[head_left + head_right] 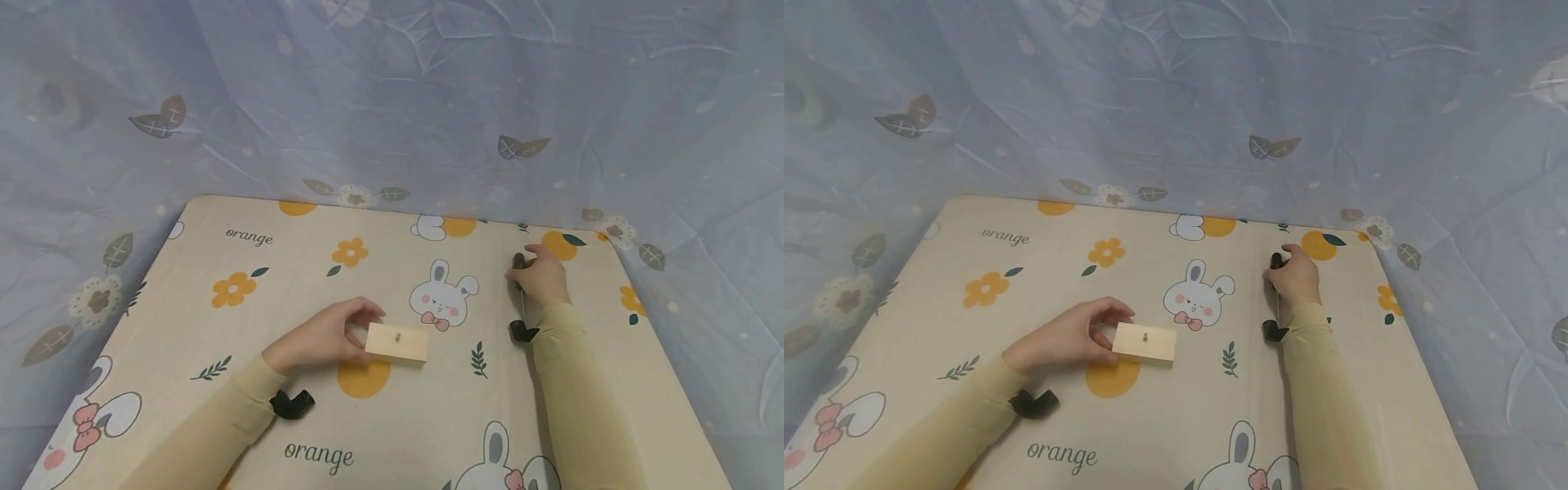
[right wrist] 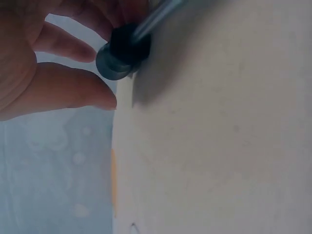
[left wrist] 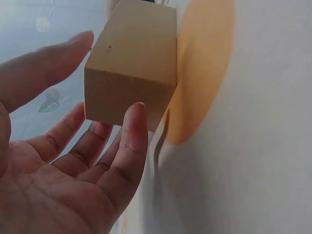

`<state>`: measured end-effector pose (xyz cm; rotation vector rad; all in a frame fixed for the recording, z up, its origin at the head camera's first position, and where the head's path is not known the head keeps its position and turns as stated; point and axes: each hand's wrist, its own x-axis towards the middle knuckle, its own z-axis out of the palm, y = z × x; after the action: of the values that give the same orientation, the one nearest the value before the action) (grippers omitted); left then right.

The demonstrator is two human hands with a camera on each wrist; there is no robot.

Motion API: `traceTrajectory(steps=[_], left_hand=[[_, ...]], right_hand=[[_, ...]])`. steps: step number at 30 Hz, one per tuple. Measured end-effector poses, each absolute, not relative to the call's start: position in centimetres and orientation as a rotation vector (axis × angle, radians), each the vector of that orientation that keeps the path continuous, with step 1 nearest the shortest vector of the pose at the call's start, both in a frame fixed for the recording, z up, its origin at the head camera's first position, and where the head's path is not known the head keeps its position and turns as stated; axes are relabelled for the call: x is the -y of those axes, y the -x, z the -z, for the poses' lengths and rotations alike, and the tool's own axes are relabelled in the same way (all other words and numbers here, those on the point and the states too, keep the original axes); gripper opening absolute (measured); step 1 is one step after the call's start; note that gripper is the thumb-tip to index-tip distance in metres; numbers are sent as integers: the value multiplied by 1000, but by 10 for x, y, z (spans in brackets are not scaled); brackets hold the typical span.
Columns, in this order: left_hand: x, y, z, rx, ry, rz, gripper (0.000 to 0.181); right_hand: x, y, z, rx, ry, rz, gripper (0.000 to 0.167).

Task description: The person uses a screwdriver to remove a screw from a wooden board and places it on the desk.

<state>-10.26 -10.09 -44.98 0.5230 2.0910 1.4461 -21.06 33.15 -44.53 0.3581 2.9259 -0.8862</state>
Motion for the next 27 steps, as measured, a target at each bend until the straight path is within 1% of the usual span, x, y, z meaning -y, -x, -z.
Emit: traceTrajectory(steps=[5,11,18,24,27], left_hand=[[98,102,451,-2107,-523,-1441,66],[95,101,453,-2166,-532,-1405,56],[94,101,454,-2258,-570,-1355,49],[93,101,452,-2276,-575,-1335,49],[92,102,452,-2288,-577,-1328,49]], right_hand=[[-331,216,447,-2955,-290,820,71],[-336,220,450,-2960,-247,795,61],[-335,219,446,-2984,-267,834,61],[-329,218,436,-3051,-292,906,57],[-322,217,430,-3084,-269,966,58]])
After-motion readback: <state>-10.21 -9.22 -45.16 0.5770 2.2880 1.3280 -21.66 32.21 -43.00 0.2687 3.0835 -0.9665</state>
